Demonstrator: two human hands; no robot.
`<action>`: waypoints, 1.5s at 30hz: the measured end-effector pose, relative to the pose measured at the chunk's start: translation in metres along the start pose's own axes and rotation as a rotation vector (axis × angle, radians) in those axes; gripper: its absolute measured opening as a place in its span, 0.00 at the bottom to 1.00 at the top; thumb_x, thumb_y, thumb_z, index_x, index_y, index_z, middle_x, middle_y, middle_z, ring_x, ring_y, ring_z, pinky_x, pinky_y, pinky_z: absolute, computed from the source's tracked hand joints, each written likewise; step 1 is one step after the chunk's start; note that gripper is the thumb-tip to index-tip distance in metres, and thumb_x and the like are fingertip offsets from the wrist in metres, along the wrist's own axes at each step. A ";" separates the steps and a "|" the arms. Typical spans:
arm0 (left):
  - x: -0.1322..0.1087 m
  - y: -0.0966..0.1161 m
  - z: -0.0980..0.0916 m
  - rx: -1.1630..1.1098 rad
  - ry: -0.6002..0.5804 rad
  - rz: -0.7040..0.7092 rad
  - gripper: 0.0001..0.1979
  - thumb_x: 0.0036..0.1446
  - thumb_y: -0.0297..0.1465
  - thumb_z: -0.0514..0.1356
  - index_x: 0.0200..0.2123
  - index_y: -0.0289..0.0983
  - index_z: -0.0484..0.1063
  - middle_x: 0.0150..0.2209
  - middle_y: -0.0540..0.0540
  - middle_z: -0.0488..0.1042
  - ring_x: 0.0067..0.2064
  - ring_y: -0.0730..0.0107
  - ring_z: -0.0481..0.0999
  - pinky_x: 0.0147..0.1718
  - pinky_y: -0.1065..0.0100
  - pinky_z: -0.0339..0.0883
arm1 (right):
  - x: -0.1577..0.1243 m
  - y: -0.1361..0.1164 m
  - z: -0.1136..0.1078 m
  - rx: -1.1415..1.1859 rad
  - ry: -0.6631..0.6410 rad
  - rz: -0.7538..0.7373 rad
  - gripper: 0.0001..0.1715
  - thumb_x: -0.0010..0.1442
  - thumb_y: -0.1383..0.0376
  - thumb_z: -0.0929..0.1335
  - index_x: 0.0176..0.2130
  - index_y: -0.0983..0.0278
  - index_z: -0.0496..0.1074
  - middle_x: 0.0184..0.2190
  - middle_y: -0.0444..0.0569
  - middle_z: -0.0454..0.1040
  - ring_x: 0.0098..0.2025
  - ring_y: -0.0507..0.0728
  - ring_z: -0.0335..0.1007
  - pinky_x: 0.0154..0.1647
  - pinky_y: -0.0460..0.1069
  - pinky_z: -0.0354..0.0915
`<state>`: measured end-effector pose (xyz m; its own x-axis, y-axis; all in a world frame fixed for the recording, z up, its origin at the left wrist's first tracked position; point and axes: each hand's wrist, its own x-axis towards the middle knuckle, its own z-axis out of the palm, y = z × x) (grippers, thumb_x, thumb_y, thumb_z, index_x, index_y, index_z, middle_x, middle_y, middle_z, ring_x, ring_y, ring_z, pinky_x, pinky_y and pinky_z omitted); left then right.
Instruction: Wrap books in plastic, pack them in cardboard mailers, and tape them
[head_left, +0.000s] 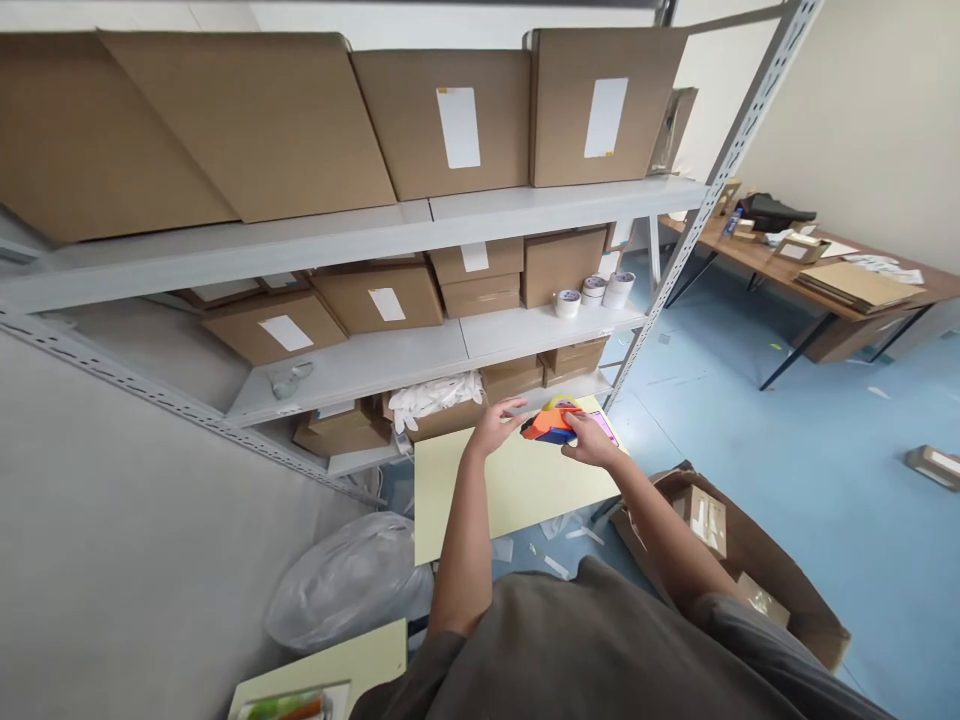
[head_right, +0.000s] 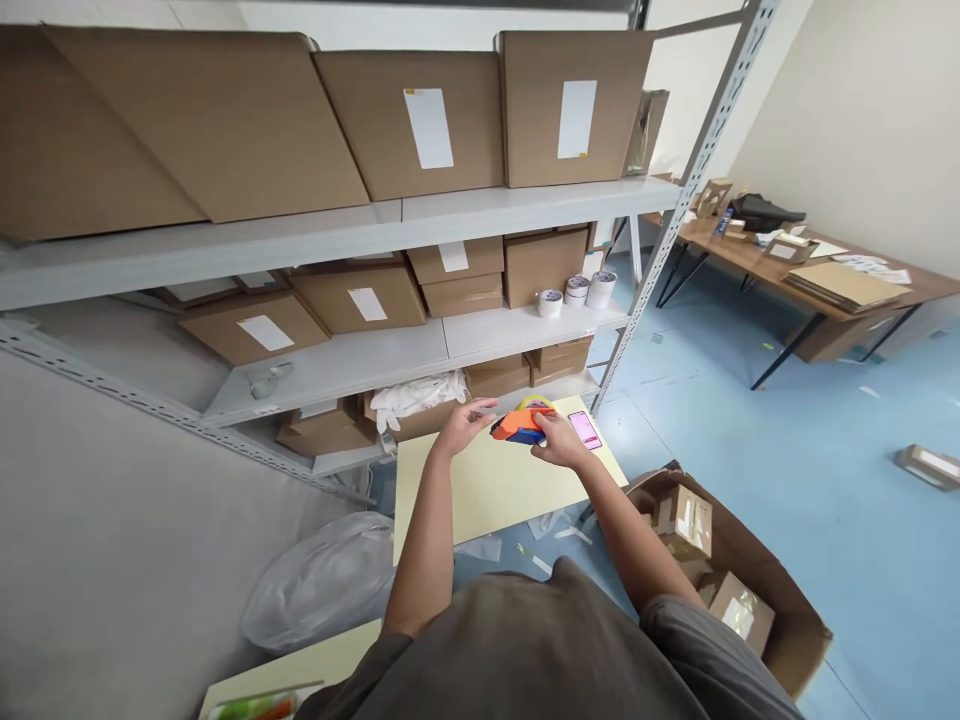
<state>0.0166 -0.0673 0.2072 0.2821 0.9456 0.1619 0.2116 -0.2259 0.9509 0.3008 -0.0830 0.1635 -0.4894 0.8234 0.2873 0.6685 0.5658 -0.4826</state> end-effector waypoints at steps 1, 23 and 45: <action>0.000 -0.002 -0.005 -0.010 -0.028 -0.017 0.20 0.62 0.42 0.71 0.53 0.40 0.85 0.57 0.40 0.84 0.55 0.54 0.83 0.56 0.56 0.77 | 0.001 -0.007 0.002 -0.009 -0.004 0.008 0.24 0.51 0.66 0.74 0.49 0.60 0.71 0.47 0.58 0.80 0.51 0.69 0.75 0.54 0.60 0.71; 0.063 -0.021 0.020 0.488 0.732 0.282 0.13 0.74 0.32 0.56 0.40 0.42 0.80 0.38 0.42 0.81 0.43 0.59 0.82 0.47 0.60 0.76 | 0.091 0.036 -0.016 0.203 -0.037 0.087 0.23 0.63 0.48 0.76 0.49 0.59 0.75 0.44 0.52 0.82 0.40 0.63 0.79 0.41 0.53 0.71; 0.040 -0.015 0.020 0.452 0.801 -0.095 0.36 0.71 0.40 0.62 0.77 0.48 0.57 0.71 0.35 0.68 0.62 0.52 0.79 0.59 0.52 0.77 | 0.295 0.162 -0.025 -0.167 0.013 0.039 0.16 0.66 0.65 0.74 0.52 0.66 0.78 0.52 0.65 0.83 0.54 0.68 0.76 0.61 0.58 0.65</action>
<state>0.0434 -0.0309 0.1942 -0.4512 0.8061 0.3829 0.5932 -0.0496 0.8035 0.2787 0.2526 0.1911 -0.4547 0.8448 0.2821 0.7712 0.5319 -0.3496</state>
